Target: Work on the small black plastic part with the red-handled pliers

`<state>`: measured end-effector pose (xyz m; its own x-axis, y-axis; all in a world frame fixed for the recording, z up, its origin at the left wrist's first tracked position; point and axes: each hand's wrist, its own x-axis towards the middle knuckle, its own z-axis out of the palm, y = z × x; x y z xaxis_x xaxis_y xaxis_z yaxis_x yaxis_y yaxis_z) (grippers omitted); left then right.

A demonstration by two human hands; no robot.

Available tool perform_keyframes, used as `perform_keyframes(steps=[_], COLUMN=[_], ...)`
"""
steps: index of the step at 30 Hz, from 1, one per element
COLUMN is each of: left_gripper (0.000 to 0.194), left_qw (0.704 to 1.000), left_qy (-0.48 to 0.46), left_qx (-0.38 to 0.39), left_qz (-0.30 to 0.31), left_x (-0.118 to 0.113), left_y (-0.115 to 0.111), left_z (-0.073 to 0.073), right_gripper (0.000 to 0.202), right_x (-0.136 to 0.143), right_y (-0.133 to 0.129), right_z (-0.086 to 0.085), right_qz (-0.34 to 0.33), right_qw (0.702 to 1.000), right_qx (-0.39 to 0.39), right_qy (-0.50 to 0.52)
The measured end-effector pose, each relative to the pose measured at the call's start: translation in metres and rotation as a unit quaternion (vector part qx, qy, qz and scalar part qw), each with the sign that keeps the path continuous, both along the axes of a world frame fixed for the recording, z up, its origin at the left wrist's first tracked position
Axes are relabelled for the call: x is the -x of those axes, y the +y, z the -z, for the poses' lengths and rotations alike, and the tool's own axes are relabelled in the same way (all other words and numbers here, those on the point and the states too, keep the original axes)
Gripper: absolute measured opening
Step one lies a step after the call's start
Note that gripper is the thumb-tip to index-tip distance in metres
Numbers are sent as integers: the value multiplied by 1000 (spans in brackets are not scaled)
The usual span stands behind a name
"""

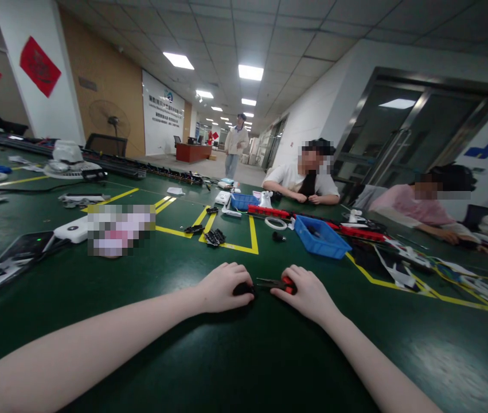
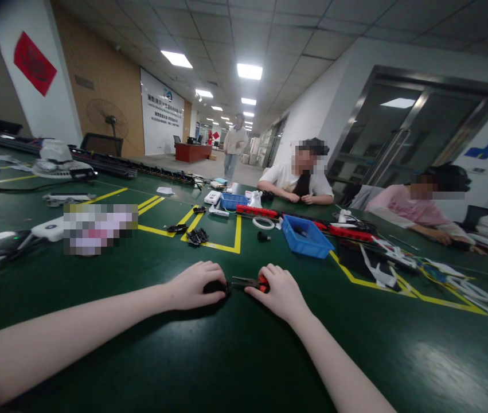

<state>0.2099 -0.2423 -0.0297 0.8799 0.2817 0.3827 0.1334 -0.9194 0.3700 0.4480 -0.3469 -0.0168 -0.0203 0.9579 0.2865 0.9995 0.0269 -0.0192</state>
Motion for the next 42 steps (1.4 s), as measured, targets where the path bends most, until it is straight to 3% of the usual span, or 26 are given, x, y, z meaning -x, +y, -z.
perform_keyframes(steps=[6,10,15,21,30,33,38,42], left_gripper=[22,17,11,11,28,33,35,31], left_qw=[1000,1000,1000,1000,998,998,998,997], left_qy=[-4,-11,-20,-17,47,43,44,62], left_qx=[12,22,19,20,19,17,37,49], left_qz=[-7,3,-5,-2,40,36,25,16], left_x=[2,2,-2,-1,14,22,27,27], left_y=[1,1,5,9,11,14,17,15], left_z=[-1,0,5,7,-7,-7,-4,-6], right_gripper=[39,56,57,46,43,48,51,51], right_x=[-4,-24,-41,-31,-24,-21,-16,-12], right_y=[-6,-20,-35,-32,-26,-22,-23,-31], right_z=[-5,-10,-8,-6,-31,-25,-5,-1], right_qz=[-10,-22,-34,-4,-21,-31,-18,-30], right_qw=[1000,998,998,999,991,987,992,992], right_qx=[22,57,59,18,-20,-51,-75,-97], right_qy=[8,7,2,-43,-134,-151,-95,-72])
